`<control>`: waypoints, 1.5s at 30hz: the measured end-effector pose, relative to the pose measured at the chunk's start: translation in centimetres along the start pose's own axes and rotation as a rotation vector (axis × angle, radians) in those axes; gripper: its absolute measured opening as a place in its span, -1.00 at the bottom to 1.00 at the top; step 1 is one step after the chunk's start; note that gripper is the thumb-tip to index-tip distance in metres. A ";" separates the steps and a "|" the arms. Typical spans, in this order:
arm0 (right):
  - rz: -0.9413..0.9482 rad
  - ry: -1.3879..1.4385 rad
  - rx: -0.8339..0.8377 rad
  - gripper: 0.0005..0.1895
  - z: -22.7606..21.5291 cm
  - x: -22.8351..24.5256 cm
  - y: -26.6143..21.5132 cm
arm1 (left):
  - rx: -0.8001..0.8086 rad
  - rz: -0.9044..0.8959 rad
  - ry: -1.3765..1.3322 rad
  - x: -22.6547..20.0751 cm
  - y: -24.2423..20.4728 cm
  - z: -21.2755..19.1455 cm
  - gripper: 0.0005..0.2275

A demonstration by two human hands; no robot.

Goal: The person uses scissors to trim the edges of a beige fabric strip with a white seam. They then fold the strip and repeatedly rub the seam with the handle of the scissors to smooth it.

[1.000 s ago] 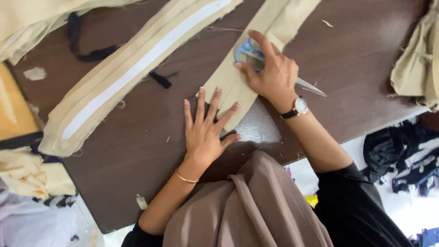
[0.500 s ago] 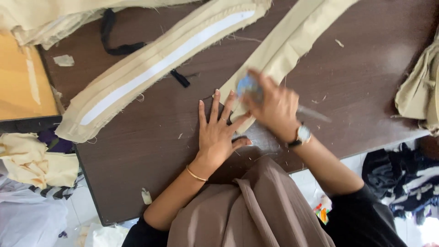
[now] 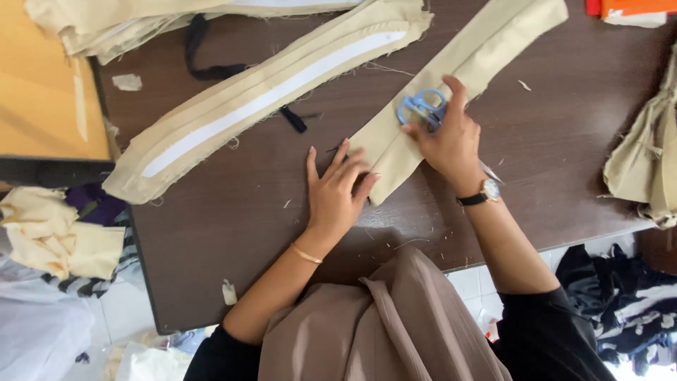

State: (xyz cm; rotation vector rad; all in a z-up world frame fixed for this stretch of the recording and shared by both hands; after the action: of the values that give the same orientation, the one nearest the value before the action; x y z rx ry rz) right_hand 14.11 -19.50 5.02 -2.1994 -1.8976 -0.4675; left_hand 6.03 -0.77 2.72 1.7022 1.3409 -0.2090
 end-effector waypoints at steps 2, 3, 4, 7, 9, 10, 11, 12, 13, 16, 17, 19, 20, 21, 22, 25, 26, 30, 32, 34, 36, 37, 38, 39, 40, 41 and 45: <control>-0.025 0.061 0.029 -0.31 1.4 -1.8 -0.3 | 0.049 -0.019 0.030 0.0 -0.1 0.7 -0.75; -0.043 0.117 0.052 -0.48 2.1 -2.7 -0.4 | 0.101 -0.033 0.051 0.1 -0.2 1.4 -0.63; -0.039 0.115 0.053 -0.48 1.8 -2.3 -0.9 | 0.104 -0.034 0.048 -0.2 0.1 0.9 -0.63; -0.112 0.085 0.002 -0.65 0.4 -1.0 -1.9 | 0.323 -0.068 0.187 -0.4 1.0 1.0 -0.47; -0.059 0.167 0.050 -0.63 -0.2 -0.7 -2.3 | 0.638 -0.188 0.273 0.4 1.0 1.3 -0.39; -0.059 0.166 0.054 -0.63 -1.4 1.0 -2.6 | 0.639 -0.192 0.272 0.4 1.1 1.3 -0.39; -0.037 0.227 0.120 -0.72 -2.2 2.7 -2.9 | 0.667 -0.203 0.270 0.5 1.1 1.4 -0.38; -0.013 0.290 0.186 -0.72 -3.0 4.4 -3.3 | 0.697 -0.213 0.270 0.5 1.1 1.4 -0.36; -0.013 0.290 0.190 -0.72 -2.5 3.9 -3.2 | 0.699 -0.216 0.270 0.6 1.1 1.4 -0.36; 0.031 0.285 0.364 -0.81 -0.1 2.3 -3.4 | 0.698 -0.216 0.266 0.6 1.1 1.3 -0.34; 0.106 0.236 0.362 -0.79 0.2 1.4 -3.2 | 0.717 -0.226 0.266 0.6 1.0 1.3 -0.33; 0.169 0.183 0.357 -0.76 0.8 0.4 -2.6 | 0.723 -0.241 0.265 0.7 1.3 1.5 -0.32; 0.188 0.233 0.293 -0.77 0.9 0.1 -2.5 | 0.730 -0.240 0.273 0.7 1.2 1.5 -0.31; 0.207 0.282 0.227 -0.71 0.9 -0.3 -2.4 | 0.737 -0.239 0.280 0.7 1.1 1.4 -0.31; 0.213 0.282 0.231 -0.71 2.1 -0.7 -2.6 | 0.743 -0.240 0.280 0.7 0.9 1.4 -0.31; 0.028 0.128 0.033 -0.56 2.4 0.4 -2.2 | 0.675 -0.226 0.244 0.6 1.4 1.5 -0.29; 0.055 0.052 0.054 -0.53 2.2 1.1 -2.6 | 0.687 -0.228 0.267 0.7 1.2 1.4 -0.29; -0.015 -0.066 0.182 -0.50 2.9 4.0 -6.3 | 0.673 -0.221 0.317 0.6 0.9 1.2 -0.27; -0.026 -0.118 0.163 -0.46 2.6 4.2 -5.7 | 0.665 -0.222 0.308 0.6 1.5 1.1 -0.27; -0.027 -0.165 0.152 -0.41 2.6 3.4 -5.2 | 0.669 -0.221 0.300 0.6 1.3 0.9 -0.27; 0.003 -0.174 0.047 -0.45 2.1 1.8 -3.3 | 0.691 -0.235 0.280 0.7 1.2 1.0 -0.26; 0.000 -0.172 0.042 -0.45 2.0 2.4 -3.5 | 0.686 -0.233 0.283 0.8 1.4 1.0 -0.26; -0.024 -0.204 0.058 -0.49 2.0 3.0 -4.0 | 0.694 -0.236 0.276 0.7 1.3 1.0 -0.27; -0.047 -0.236 0.075 -0.52 2.0 3.5 -4.4 | 0.703 -0.239 0.269 0.7 1.3 1.1 -0.28; -0.049 -0.238 0.070 -0.52 2.2 3.8 -5.4 | 0.699 -0.237 0.267 0.7 1.3 1.2 -0.28; -0.055 -0.207 0.074 -0.53 2.5 4.1 -6.4 | 0.692 -0.237 0.285 0.8 1.3 1.3 -0.28; -0.064 -0.184 -0.049 -0.57 1.3 2.4 -4.8 | 0.689 -0.215 0.269 0.6 1.5 0.9 -0.26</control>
State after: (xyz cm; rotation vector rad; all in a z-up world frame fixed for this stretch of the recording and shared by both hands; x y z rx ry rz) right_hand 9.78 -16.04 4.45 -2.2894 -2.0744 -0.3357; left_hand 7.83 -0.96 2.67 2.2012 1.7881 -0.6448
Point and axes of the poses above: each hand's wrist, its own y-axis towards the middle knuckle, its own z-axis out of the palm, x = y × z, the point moved 7 cm from there along y, towards the middle knuckle, and after that the axes turned 8 degrees about -x, right-handed, at the moved point
